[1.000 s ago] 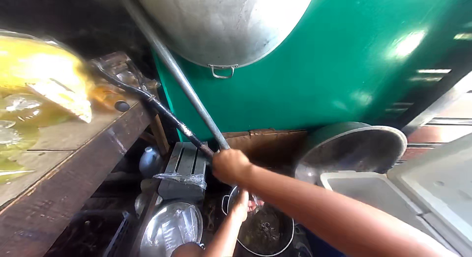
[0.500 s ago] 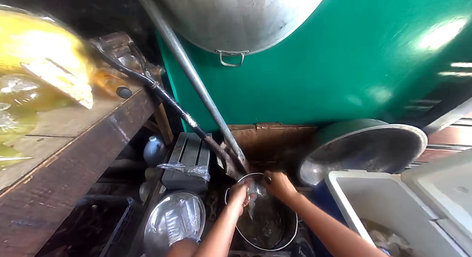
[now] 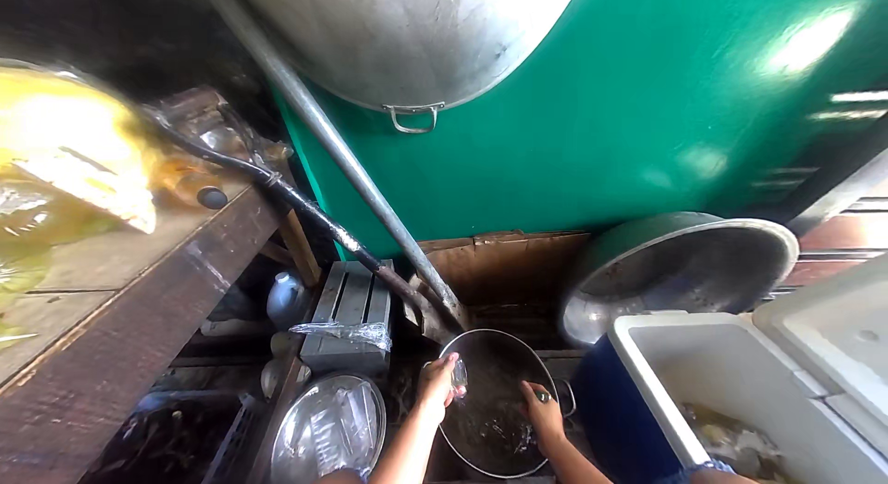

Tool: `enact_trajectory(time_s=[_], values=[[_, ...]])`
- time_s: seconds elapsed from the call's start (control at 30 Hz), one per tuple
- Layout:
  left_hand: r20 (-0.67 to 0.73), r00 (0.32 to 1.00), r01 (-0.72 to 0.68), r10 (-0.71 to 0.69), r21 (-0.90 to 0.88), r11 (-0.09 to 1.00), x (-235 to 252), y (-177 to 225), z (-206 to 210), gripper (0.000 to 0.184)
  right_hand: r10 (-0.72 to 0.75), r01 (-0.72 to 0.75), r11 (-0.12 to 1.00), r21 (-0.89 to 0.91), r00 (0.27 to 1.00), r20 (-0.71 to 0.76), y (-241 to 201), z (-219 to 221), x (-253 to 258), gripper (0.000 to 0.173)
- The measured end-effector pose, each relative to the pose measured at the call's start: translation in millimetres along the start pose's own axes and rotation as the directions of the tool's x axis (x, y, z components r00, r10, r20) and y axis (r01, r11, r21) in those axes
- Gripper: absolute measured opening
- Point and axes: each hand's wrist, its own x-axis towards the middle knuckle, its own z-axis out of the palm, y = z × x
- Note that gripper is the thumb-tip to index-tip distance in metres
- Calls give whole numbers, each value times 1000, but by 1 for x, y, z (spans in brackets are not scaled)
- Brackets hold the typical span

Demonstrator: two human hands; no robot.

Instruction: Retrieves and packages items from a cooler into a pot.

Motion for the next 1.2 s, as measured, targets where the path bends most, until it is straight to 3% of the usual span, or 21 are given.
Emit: enact_trajectory(time_s=[0.07,0.17,0.47,0.6,0.63,0.7,0.8,0.87,0.9,0.93,1.03,1.07,1.13,1.2], values=[[1,1000,1,-1,7,1000,0,0,1,35,39,-39,998,57,999,10,-15,-13,2,29],[-4,1000,3,-3,5,1000,-2,2,1,34,-1,1,1000,1,999,52,-54,-34,-3,30],[-61,997,-55,56,24,998,-2,5,1,42,-275,296,944,-145,950,151,-215,-66,-56,24],[-11,1000,17,-18,-97,995,-10,12,6,57,-424,475,818,-324,879,219,-268,-52,-96,25],[18,999,41,-39,-133,990,-12,14,7,60,-490,558,737,-383,830,267,-274,-44,-109,26],[86,995,65,-50,-188,980,-17,18,9,65,-653,758,466,-456,643,400,-272,-23,-133,30],[63,997,72,-55,-298,952,-3,9,18,63,-656,901,31,-432,344,672,-258,2,-172,31],[77,997,55,-28,-381,923,19,-5,21,52,-720,916,-180,-359,127,683,-247,11,-181,21],[81,996,55,-25,-384,922,18,-5,21,45,-746,907,-211,-363,91,660,-246,12,-179,19],[73,996,66,-43,-353,933,14,-1,22,39,-749,901,-179,-396,136,648,-247,11,-174,19],[55,997,74,-61,-293,953,16,-3,22,37,-586,816,92,-571,508,632,-245,6,-132,34],[41,998,50,-40,-267,962,19,-5,24,37,-501,775,163,-611,599,625,-235,6,-111,38],[6,1000,-17,19,-198,980,21,-8,25,38,-366,734,248,-632,675,640,-197,5,-71,40],[3,994,-105,107,-160,982,21,-9,23,38,-271,734,294,-612,678,683,-149,3,-43,36]])
